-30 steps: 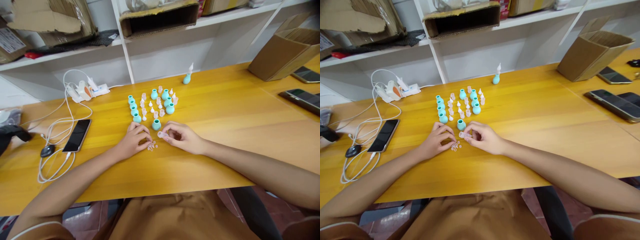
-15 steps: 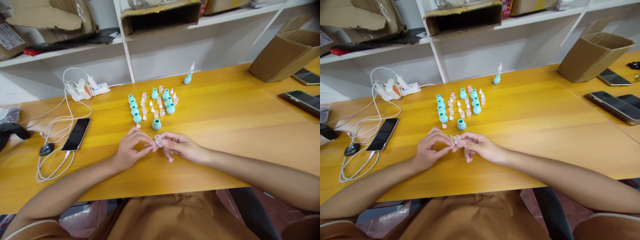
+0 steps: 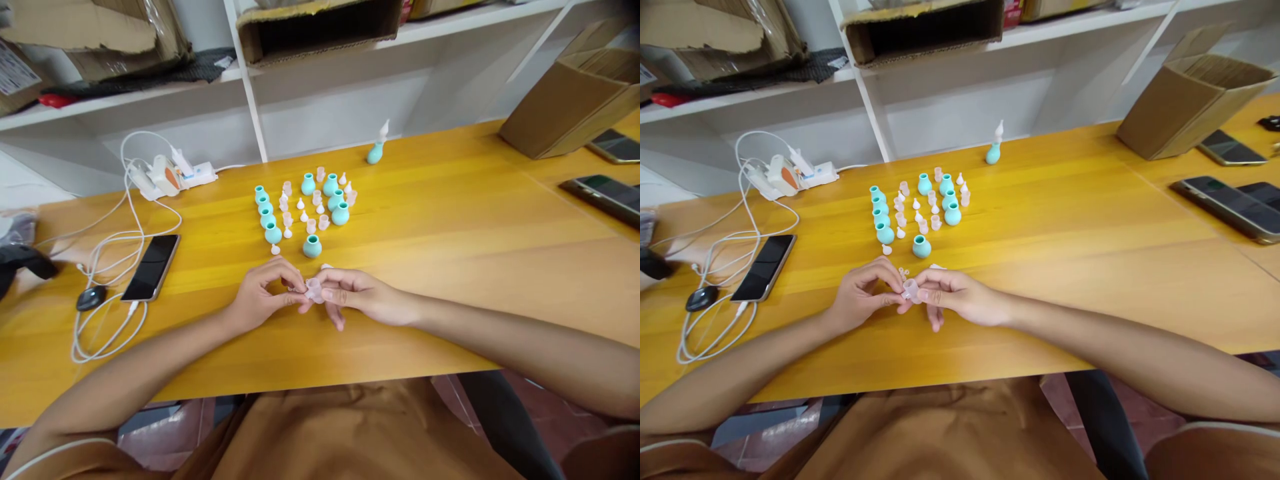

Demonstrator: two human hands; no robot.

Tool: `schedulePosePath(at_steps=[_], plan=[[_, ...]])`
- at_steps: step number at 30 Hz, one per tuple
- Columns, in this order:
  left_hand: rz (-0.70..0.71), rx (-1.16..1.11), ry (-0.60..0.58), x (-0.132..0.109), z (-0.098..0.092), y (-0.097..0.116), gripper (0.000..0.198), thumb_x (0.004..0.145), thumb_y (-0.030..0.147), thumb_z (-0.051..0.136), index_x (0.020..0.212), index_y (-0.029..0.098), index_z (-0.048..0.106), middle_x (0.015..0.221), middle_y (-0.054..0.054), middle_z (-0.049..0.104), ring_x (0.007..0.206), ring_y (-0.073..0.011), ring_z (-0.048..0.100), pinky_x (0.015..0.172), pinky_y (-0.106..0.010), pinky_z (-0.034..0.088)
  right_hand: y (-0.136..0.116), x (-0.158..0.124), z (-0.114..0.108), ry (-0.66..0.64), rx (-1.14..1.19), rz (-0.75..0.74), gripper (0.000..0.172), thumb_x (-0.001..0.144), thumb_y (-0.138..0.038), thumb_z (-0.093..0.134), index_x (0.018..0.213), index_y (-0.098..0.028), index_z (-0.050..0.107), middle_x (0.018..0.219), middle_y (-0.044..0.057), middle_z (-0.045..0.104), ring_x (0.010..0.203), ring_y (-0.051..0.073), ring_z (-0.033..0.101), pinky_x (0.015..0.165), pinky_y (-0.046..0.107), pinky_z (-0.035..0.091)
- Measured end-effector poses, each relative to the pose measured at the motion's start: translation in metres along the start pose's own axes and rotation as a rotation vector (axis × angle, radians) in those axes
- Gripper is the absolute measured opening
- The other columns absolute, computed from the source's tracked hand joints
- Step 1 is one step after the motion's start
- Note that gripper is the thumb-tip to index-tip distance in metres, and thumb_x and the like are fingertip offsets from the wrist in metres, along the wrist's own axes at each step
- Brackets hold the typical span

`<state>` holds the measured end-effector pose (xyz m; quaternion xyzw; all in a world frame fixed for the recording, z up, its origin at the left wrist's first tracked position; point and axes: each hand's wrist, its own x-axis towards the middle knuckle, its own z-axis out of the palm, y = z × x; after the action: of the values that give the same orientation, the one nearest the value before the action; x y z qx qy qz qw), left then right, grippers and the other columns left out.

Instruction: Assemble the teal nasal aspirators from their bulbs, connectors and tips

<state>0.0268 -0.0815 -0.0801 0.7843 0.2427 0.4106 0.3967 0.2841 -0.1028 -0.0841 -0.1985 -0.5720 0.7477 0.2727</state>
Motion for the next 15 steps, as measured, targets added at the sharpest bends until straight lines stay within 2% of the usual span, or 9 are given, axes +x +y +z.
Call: schedulePosePath(at_steps=[4,8,15], plan=[[-0.048,-0.082,-0.044,0.0002,0.0001,-0.0018,0.018,0.088,0.032,0.091,0.092,0.020,0.078,0.093,-0.005,0.077,0.085,-0.0157,0.071,0.079,-0.029,0.058,-0.0004,-0.0001,0.0007,-0.021,-0.002,0.010,0.032,0.111,-0.045,0.063,0.124,-0.017,0.063,0.126,0.012,0.078,0.070,0.008,0.072,0.072,0.025,0.059],[-0.019,-0.061,-0.092,0.0011,-0.0009,-0.0005,0.017,0.088,0.028,0.091,0.092,0.019,0.077,0.095,-0.005,0.076,0.086,-0.0150,0.072,0.081,-0.028,0.058,0.0002,-0.0010,0.0011,-0.036,-0.019,0.012,0.031,0.111,-0.044,0.063,0.125,-0.016,0.064,0.126,0.011,0.077,0.069,0.007,0.071,0.073,0.025,0.058],[-0.026,-0.077,-0.127,0.0023,-0.0010,0.0014,0.017,0.091,0.030,0.089,0.092,0.019,0.076,0.096,-0.006,0.076,0.088,-0.0159,0.073,0.083,-0.030,0.059,-0.0001,-0.0029,0.0011,-0.035,-0.012,0.030,0.029,0.110,-0.043,0.065,0.123,-0.018,0.063,0.120,0.009,0.077,0.071,0.008,0.071,0.073,0.025,0.059]])
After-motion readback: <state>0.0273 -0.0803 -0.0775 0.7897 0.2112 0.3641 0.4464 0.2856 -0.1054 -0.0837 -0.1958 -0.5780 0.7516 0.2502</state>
